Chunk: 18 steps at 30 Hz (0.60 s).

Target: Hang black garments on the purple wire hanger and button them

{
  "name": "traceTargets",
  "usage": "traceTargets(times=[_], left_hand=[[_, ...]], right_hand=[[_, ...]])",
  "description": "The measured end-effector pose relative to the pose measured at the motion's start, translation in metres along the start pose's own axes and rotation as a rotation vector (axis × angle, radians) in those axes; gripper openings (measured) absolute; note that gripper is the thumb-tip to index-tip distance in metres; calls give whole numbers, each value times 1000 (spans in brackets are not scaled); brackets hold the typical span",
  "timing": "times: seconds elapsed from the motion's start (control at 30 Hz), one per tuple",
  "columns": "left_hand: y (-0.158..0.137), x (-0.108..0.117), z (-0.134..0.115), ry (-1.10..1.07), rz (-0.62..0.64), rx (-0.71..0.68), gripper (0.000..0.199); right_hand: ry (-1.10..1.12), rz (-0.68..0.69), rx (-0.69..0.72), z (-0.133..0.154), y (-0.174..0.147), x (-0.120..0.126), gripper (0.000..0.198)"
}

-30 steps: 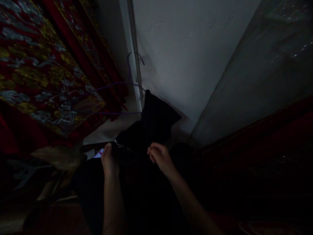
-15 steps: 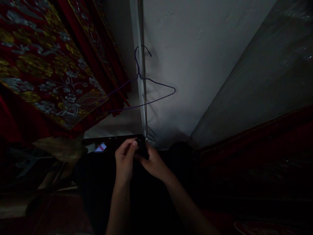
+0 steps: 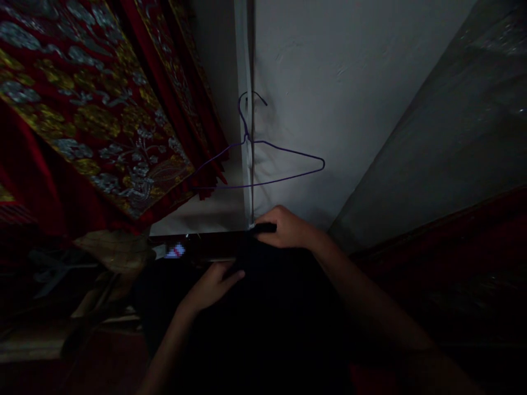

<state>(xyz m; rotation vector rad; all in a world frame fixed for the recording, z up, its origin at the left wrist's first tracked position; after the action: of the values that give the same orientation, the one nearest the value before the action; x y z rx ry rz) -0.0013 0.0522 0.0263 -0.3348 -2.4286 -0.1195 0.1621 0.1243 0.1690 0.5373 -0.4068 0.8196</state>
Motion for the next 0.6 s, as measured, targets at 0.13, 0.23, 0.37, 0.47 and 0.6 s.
traceTargets(times=[0.13, 0.23, 0.37, 0.47, 0.6], left_hand=[[-3, 34, 14, 52, -132, 26, 29], [-7, 71, 17, 62, -366, 48, 23], [-7, 96, 22, 56, -391, 44, 16], [1, 107, 28, 123, -298, 48, 15], [15, 137, 8, 275, -330, 6, 10]], right_hand=[[-144, -440, 61, -28, 23, 61, 25], [-96, -680, -16, -70, 35, 81, 32], [4, -689, -96, -102, 30, 80, 35], [60, -649, -82, -96, 10, 86, 36], [77, -602, -123, -80, -15, 105, 42]])
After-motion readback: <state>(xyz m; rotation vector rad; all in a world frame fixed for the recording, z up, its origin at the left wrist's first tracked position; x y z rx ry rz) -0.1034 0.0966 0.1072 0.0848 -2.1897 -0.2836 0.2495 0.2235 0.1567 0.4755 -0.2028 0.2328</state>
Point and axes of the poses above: each hand's wrist, its own y-axis towards the middle knuckle, its own x-axis out of the back of the hand, z = x × y, the point moved 7 cm from there along y, towards the middle knuckle, and after that the axes turned 15 degrees about y, right-handed, at the moved point
